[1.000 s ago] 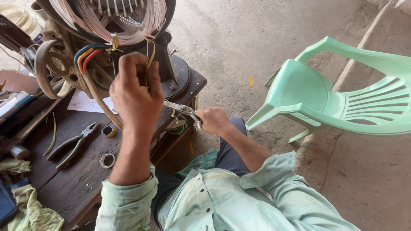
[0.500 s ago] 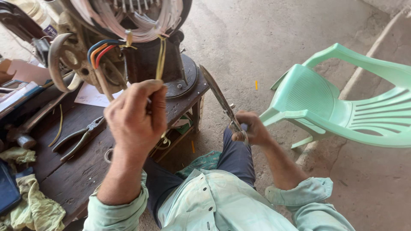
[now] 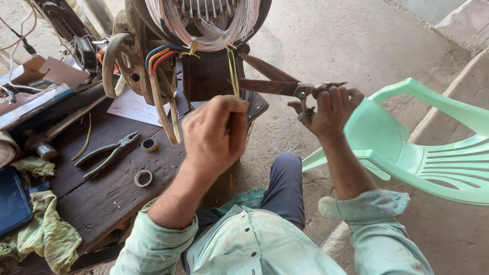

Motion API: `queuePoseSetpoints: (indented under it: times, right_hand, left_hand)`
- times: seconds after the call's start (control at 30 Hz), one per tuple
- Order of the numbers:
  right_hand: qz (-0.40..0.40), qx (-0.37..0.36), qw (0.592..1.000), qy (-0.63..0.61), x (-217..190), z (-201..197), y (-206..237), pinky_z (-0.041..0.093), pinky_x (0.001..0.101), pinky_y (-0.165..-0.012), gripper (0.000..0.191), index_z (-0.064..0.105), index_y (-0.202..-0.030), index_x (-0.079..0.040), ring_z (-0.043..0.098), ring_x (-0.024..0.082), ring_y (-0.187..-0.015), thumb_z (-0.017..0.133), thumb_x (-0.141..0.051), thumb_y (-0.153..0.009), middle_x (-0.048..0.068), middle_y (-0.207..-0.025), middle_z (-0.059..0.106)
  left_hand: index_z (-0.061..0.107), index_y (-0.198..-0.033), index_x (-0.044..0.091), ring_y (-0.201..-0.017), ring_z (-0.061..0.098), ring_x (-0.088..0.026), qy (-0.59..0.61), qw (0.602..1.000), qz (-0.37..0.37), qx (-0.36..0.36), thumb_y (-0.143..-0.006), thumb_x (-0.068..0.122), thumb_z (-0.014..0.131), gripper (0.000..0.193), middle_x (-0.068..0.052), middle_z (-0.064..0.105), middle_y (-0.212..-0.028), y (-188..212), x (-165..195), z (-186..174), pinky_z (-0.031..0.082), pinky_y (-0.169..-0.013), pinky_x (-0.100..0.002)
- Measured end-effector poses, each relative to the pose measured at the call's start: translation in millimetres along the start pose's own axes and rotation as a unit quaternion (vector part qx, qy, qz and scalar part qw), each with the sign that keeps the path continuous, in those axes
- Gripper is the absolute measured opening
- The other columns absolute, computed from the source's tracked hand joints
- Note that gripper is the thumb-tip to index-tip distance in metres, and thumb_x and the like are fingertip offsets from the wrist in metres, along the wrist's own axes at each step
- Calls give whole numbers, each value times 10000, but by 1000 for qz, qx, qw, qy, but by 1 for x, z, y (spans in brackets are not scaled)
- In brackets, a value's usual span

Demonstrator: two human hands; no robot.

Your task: The person secures a wound copper coil by repeatedly wrapping and tying yellow insulating tape around the coil's core and wire ends. They use scissors to cut the tape and pliers to adjust the tape and wires. The person works at a cluttered wooden workbench in a workshop setting.

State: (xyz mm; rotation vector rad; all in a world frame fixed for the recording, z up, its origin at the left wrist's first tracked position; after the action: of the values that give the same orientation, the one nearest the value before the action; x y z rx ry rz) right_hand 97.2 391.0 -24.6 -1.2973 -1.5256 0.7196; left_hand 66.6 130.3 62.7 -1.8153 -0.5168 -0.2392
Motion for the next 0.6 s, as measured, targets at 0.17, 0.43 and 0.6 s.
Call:
queuePoseSetpoints:
  times: [0.17, 0.43, 0.6]
  right_hand:
    - [14, -1, 1000, -14, -18, 15, -19, 324, 436, -790, 616, 482, -841, -167, 463, 181, -703, 570, -752, -1013, -4, -771, 481]
    - [25, 1, 999, -40, -33, 27, -47, 336, 413, -802, 602, 497, -859, -162, 484, 165, -738, 607, -732, -1016, -10, -813, 511]
    - [32, 12, 999, -15, -36, 29, -47, 335, 418, -789, 581, 489, -851, -161, 481, 168, -728, 628, -691, -1043, -10, -795, 494]
  left_hand:
    - [573, -971, 84, -640, 646, -208, 4, 1000, 10, -17, -980, 6, 676, 129, -40, 627, -773, 1, 6, 26, 511, -582, -354]
    - [576, -988, 87, -672, 660, -217, 17, 1000, 7, -25, -961, -7, 674, 139, -49, 620, -779, 0, 7, 24, 519, -596, -360]
    - [577, -990, 85, -687, 669, -222, 28, 999, 3, -22, -961, -5, 670, 133, -51, 630, -798, -3, 7, 20, 526, -609, -359]
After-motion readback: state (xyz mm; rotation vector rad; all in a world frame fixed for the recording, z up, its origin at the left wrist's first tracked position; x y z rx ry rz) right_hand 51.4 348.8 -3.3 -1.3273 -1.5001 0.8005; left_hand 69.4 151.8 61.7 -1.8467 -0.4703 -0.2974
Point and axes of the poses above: each hand's wrist, its own y-axis away from the middle knuckle, its own z-axis out of the palm, x = y × z, the point moved 9 cm from there along -y, towards the middle knuckle
